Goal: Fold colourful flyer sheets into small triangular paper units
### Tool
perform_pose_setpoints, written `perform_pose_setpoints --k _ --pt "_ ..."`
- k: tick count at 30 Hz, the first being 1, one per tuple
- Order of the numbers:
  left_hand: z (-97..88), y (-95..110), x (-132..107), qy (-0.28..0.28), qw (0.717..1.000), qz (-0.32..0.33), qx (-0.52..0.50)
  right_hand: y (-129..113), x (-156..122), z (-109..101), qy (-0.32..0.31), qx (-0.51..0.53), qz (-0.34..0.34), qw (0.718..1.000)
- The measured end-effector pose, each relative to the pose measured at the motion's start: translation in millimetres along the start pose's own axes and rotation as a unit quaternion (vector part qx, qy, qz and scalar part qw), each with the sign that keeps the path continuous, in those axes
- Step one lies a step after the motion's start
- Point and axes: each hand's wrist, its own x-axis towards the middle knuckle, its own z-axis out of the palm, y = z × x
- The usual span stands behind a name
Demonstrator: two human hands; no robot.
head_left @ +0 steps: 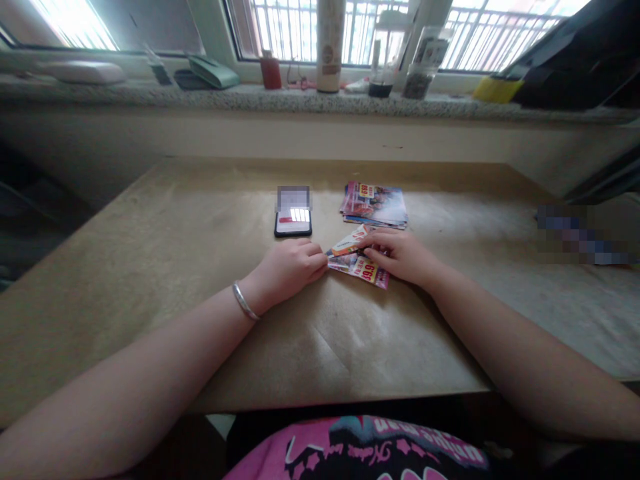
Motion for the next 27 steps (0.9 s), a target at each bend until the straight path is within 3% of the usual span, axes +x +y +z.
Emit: perform_pose_setpoints --k 7,12,15,20,27 --pt "1.8 -1 0 0.003 0.999 -0.036 -0.016 4 1 -4 -0.035 -0.02 0.033 0.999" --pt "5.7 -4 0 0.02 0.995 -0.075 -0.058 13 -2 -15 -0.077 0.016 -0.108 0.991" --pt "6.9 -4 -1 0.021 0.994 -0.09 -0.062 11 -3 -17 -0.086 0.029 -0.139 0.986" --pt "6.2 -3 -2 0.016 0.991 -0.094 -0.093 -2 -2 -11 -0.069 0.008 -0.076 0.995" --pt "3.0 -6 -5 0.032 0.982 -0.052 -0.178 -3 0 1 -0.017 0.065 0.082 0.994"
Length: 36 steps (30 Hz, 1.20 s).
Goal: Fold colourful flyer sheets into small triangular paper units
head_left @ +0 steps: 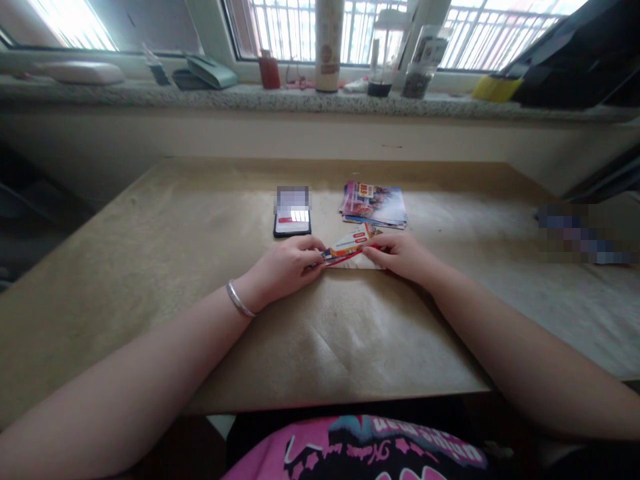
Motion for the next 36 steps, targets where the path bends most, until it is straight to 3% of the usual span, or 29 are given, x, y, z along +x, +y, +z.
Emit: perform_pose_setpoints --k 4,12,16,26,36 --pt "-3.0 -2 -1 -0.032 0.999 0.014 0.013 3 2 4 0.016 -0.024 0.02 0.999" --pt "-7.0 3 -3 -0.039 0.998 0.011 0.037 1 2 0 0.042 -0.076 0.021 0.996" --pt "-4.9 3 -5 -0.054 0.997 0.053 0.026 3 3 -1 0.05 -0.102 0.027 0.993" --pt "-5.2 7 -6 -0.05 0.996 0.064 0.033 6 5 3 0.047 -0.124 -0.01 0.991" --pt "-1.5 10 -6 -0.043 0.996 0.058 0.05 -5 2 6 0.048 -0.217 -0.013 0.975"
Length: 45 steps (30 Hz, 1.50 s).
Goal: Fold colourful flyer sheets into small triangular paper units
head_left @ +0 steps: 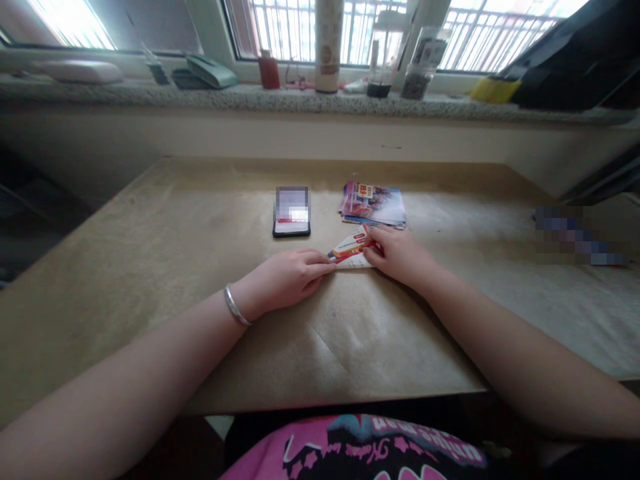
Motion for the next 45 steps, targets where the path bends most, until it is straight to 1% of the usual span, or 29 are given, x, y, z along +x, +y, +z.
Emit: perform_pose_setpoints --k 2,4,6,8,10,14,18,21,28,33,38,42,45 --pt "0.3 1 0 -0.004 1.0 0.0 0.0 -8 -2 -3 0.026 -0.046 -0.05 0.997" --pt "0.3 1 0 -0.007 1.0 -0.002 -0.002 -16 -3 -6 0.035 -0.063 -0.114 0.991" --pt "0.3 1 0 -0.006 1.0 -0.002 -0.003 -22 -2 -6 0.013 -0.069 -0.168 0.983" --pt "0.0 0 0 -0.006 1.0 0.002 0.001 -27 0 -3 0.002 -0.074 -0.182 0.981" --pt "-1.0 0 0 -0.007 1.0 0.004 0.001 -30 3 0 -0.007 -0.071 -0.174 0.982" --pt "-5.0 -2 -1 -0.023 0.999 -0.008 -0.021 -28 8 10 -0.001 -0.041 -0.118 0.992" --pt "-8.7 -4 -2 -0.035 0.999 -0.019 -0.022 -19 11 18 0.0 0.046 -0.08 0.996" --pt "-10.3 -4 -2 -0.038 0.999 -0.026 -0.012 -14 14 20 0.001 0.088 -0.06 0.994" --pt "-12.3 -1 -1 -0.043 0.998 -0.04 0.022 -9 22 21 -0.053 0.132 -0.012 0.99" --pt "-13.6 4 0 -0.058 0.995 -0.06 0.048 -5 24 23 -0.054 0.14 -0.007 0.989" --pt "-15.1 9 1 -0.06 0.993 -0.058 0.081 -6 25 19 -0.069 0.109 -0.001 0.992" --pt "-16.7 10 1 -0.064 0.99 -0.058 0.109 -6 28 18 -0.086 0.079 -0.019 0.993" --pt "-16.8 9 0 -0.059 0.991 -0.068 0.102 -6 28 19 -0.087 0.052 -0.042 0.994"
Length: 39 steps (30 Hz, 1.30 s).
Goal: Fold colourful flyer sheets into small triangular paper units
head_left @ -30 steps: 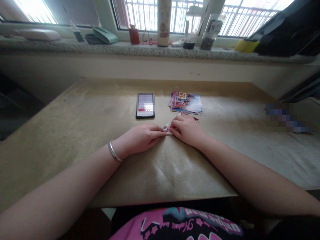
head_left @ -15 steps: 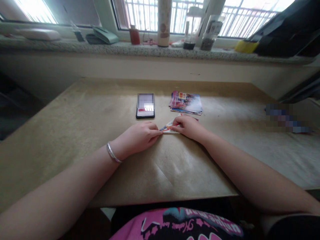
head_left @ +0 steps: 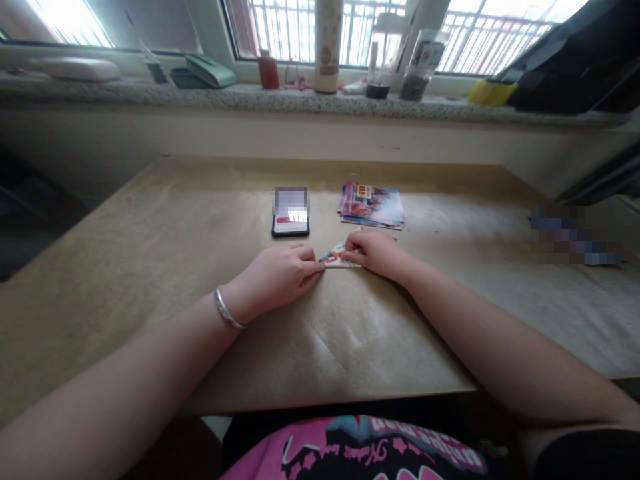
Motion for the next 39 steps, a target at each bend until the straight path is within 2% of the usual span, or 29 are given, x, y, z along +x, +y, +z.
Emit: perform_pose_setpoints --k 4,7,9,13,17,21,26,39 --pt "1.8 -3 0 0.012 1.0 0.0 -0.022 -5 -4 -2 0.015 -0.101 -0.034 0.994" --pt "2.3 -3 1 0.023 0.999 0.009 -0.031 -15 -9 -5 0.043 -0.208 -0.057 0.976" --pt "2.1 -4 1 0.026 0.999 0.015 -0.032 -23 -11 -6 0.049 -0.236 -0.08 0.967" --pt "1.7 -4 1 0.018 0.999 0.017 -0.024 -40 -10 -1 0.031 -0.197 -0.096 0.975" --pt "1.0 -5 1 0.0 1.0 0.013 -0.025 -46 -4 2 0.003 -0.104 -0.036 0.994" --pt "-1.1 -5 -1 -0.008 0.999 0.002 -0.031 -42 -3 0 -0.007 -0.043 -0.009 0.999" --pt "-3.4 -5 -1 -0.029 0.999 -0.005 -0.02 -35 -3 -1 0.009 -0.031 0.014 0.999" --pt "-3.9 -3 -2 -0.008 1.0 -0.009 0.0 -31 -1 1 0.015 -0.002 0.041 0.999"
